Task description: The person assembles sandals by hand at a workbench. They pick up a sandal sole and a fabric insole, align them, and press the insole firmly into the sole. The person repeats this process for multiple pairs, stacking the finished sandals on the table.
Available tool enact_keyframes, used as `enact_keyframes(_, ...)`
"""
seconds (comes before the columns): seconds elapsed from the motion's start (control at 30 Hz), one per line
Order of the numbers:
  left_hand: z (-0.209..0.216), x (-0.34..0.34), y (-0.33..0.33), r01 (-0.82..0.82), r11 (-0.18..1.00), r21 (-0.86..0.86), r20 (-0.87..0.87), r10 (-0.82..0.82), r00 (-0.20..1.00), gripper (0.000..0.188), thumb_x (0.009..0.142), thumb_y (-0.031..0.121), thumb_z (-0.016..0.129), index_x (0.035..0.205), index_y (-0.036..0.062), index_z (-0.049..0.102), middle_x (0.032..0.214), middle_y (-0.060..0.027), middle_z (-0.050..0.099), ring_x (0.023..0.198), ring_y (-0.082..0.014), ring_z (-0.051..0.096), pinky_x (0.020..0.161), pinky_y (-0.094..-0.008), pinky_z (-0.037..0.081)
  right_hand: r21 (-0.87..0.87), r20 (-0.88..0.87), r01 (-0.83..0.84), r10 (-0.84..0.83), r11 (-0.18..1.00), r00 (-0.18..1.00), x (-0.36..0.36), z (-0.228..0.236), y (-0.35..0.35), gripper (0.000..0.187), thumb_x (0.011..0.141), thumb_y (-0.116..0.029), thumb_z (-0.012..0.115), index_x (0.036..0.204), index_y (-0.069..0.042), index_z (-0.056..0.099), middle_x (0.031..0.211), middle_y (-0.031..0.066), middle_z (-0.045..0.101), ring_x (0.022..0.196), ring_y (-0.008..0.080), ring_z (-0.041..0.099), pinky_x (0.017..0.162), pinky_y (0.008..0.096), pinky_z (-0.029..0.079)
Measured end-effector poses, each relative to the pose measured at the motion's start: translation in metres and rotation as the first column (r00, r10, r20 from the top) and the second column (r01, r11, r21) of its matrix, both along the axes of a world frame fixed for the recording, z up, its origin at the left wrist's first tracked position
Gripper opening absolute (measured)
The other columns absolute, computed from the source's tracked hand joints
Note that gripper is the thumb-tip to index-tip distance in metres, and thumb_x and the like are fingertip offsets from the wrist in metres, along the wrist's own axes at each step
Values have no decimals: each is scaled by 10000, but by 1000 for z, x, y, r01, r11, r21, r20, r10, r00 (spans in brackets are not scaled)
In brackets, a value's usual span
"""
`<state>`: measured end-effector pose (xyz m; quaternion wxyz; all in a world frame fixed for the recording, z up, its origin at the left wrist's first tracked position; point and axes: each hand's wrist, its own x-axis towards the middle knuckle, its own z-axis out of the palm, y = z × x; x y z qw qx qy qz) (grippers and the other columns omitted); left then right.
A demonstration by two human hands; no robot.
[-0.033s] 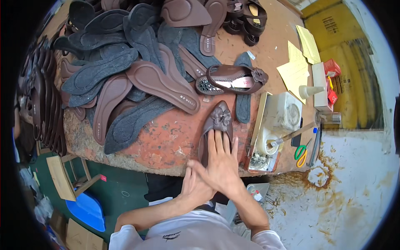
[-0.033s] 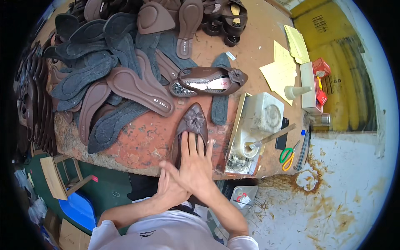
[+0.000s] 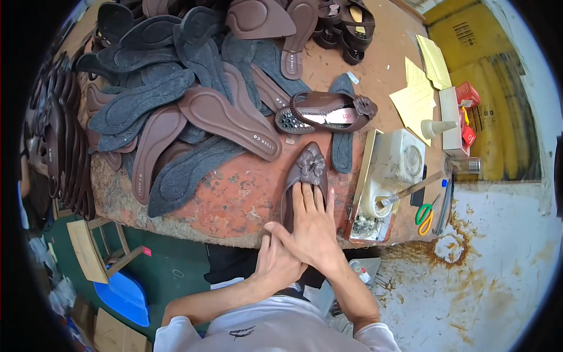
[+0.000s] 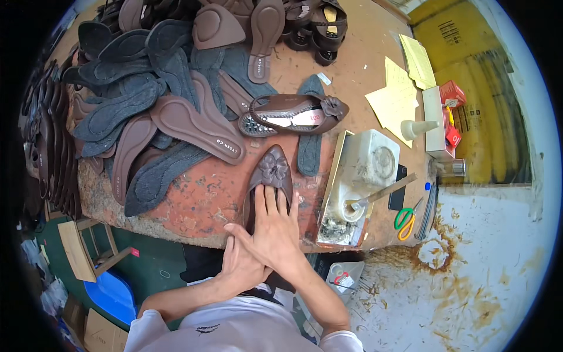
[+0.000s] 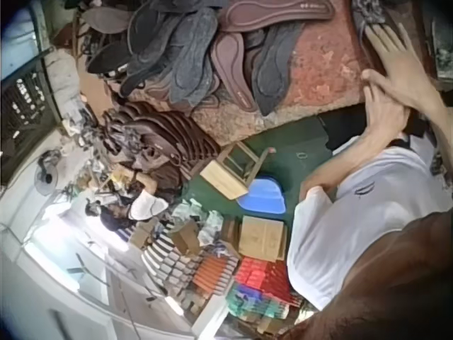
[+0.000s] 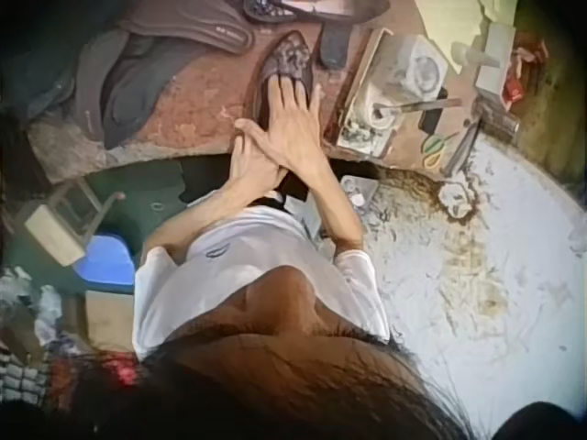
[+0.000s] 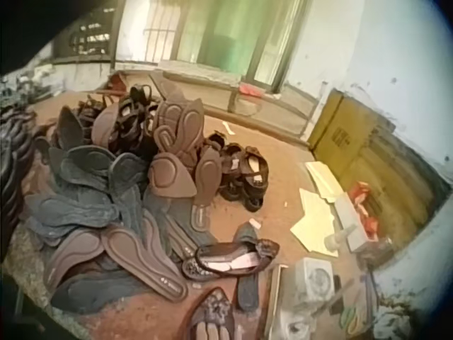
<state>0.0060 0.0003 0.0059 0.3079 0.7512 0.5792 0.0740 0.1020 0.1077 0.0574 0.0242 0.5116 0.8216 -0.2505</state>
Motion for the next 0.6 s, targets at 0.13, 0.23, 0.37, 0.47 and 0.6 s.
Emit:
enact_keyframes(0.13, -10, 3, -11, -80, 945, 319, 41, 71, 997, 380, 864, 355, 779, 1119, 73, 778, 1056, -140, 696, 959, -355, 532, 811, -494, 400, 279, 52, -50, 37, 959, 998, 14, 7, -58, 1012, 959, -712, 618, 1473, 151, 496, 1472, 338, 553, 1404, 483, 508, 1267, 674, 219)
enact_keyframes(0.23, 7, -1, -3, 16, 988, 156, 14, -19, 1000, 359, 870, 371, 764, 1078, 80, 798, 1054, -115, 708, 961, -351, 529, 809, -489, 398, 131, -32, 49, -45, 990, 998, 2, 0, 5, 975, 966, -715, 608, 1424, 143, 528, 1467, 357, 550, 1403, 517, 500, 1273, 671, 207)
enact_keyframes(0.37, -12, 2, -12, -44, 974, 221, -17, 49, 999, 488, 899, 433, 731, 1244, 89, 769, 1143, -182, 734, 973, -469, 549, 861, -592, 429, 22, -10, 40, -40, 999, 999, -14, 8, 6, 1058, 963, -754, 576, 1444, 184, 490, 1488, 393, 521, 1453, 533, 450, 1279, 681, 183)
enact_keyframes(0.47, -9, 3, -6, -156, 949, 274, 214, 98, 972, 385, 881, 317, 730, 1163, 59, 775, 1047, -164, 721, 1056, -450, 569, 858, -553, 421, 285, 31, -5, -4, 958, 1000, 3, -5, -27, 1143, 945, -738, 612, 1512, 232, 401, 1576, 442, 417, 1533, 536, 375, 1300, 668, 142)
enact_keyframes(0.6, 5, -3, 1, 90, 994, 69, -19, -89, 996, 397, 936, 398, 700, 1239, 147, 759, 1214, -173, 692, 1067, -436, 567, 846, -561, 427, 203, 32, 33, -41, 979, 999, -13, -2, 13, 896, 991, -686, 595, 1216, 181, 599, 1217, 388, 625, 1262, 531, 571, 1270, 684, 193)
